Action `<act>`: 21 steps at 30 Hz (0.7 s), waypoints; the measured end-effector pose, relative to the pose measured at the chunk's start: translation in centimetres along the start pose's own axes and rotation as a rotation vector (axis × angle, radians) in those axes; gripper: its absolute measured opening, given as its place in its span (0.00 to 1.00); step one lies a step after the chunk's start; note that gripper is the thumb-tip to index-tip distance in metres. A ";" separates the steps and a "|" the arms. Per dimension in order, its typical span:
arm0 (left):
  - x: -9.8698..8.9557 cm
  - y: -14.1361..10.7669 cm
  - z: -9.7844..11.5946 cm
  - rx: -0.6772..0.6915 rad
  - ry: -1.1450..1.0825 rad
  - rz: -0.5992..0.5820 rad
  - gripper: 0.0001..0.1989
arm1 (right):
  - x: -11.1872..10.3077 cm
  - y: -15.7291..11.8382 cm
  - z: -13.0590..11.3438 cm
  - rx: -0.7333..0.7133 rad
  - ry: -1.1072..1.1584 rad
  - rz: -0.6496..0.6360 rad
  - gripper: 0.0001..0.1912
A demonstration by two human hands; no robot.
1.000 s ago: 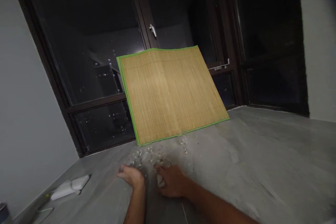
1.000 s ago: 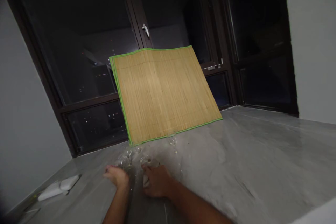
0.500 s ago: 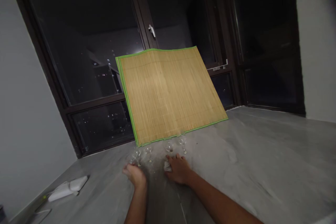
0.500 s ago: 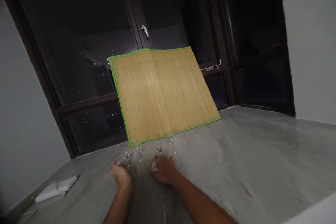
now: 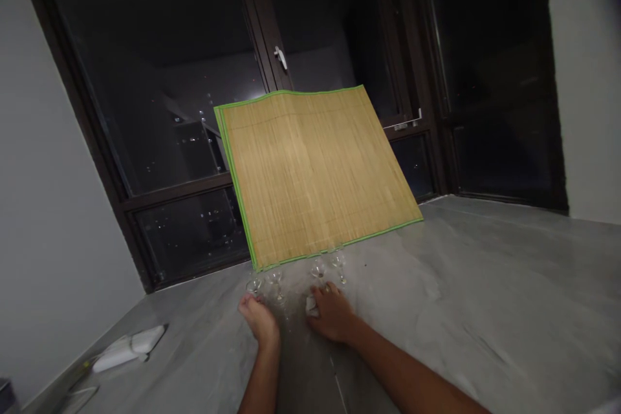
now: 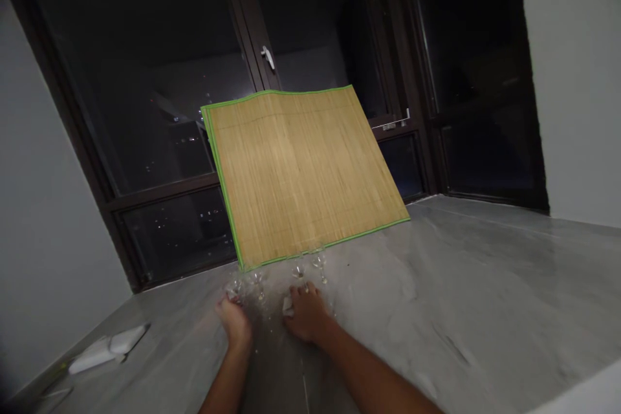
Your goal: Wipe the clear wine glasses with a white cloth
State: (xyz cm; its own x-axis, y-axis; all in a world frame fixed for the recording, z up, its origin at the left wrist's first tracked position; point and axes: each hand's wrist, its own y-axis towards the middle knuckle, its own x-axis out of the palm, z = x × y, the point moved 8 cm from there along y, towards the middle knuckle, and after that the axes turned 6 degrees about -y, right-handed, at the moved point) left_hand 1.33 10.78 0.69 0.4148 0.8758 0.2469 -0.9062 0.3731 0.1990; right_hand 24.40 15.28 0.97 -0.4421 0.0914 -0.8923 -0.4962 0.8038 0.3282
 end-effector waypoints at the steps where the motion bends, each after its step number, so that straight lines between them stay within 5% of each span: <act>1: -0.1 0.0 -0.1 -0.012 0.008 0.014 0.13 | -0.1 -0.1 -0.1 0.010 -0.004 0.004 0.39; 21: 0.5 -1.0 0.0 -0.040 0.023 -0.012 0.14 | -0.2 0.2 0.5 0.033 0.046 -0.005 0.34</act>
State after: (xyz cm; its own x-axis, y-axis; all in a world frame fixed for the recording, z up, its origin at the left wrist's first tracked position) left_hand 2.48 10.83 0.59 0.4245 0.8775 0.2231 -0.9037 0.3955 0.1641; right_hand 24.75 15.69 1.10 -0.4745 0.0608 -0.8782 -0.4740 0.8230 0.3131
